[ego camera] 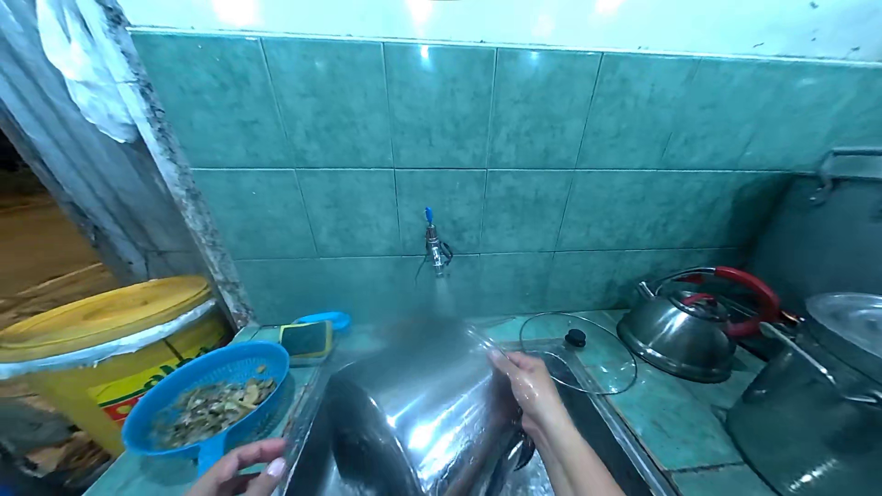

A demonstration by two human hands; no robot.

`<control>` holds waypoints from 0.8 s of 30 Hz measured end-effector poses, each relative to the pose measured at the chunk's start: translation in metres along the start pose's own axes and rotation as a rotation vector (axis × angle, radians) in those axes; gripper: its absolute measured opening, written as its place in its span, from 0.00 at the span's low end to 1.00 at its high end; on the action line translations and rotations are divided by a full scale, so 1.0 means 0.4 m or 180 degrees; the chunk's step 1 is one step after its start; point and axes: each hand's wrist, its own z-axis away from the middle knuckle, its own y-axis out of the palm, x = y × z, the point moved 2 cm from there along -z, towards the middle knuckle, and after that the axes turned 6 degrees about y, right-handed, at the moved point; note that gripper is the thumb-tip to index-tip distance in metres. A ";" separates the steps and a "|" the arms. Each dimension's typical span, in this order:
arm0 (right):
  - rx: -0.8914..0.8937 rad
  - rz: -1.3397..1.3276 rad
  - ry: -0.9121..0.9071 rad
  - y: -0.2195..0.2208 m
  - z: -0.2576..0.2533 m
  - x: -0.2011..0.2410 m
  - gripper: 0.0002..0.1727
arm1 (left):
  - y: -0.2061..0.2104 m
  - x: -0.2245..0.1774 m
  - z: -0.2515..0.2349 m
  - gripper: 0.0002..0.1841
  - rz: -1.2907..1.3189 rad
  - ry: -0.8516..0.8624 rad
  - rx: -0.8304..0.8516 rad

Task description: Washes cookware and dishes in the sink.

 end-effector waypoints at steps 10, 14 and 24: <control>0.0321 0.1963 -0.1760 0.038 0.036 0.017 0.23 | 0.016 -0.124 -0.154 0.19 -0.0247 0.0637 -0.0065; 0.0464 0.2465 -0.3791 0.036 0.109 -0.050 0.28 | 0.134 -0.156 -0.272 0.20 0.0076 0.0348 0.0489; 0.1468 0.3274 -0.3687 -0.087 0.109 -0.040 0.19 | 0.511 -0.081 -0.509 0.23 0.1548 -0.1779 0.0972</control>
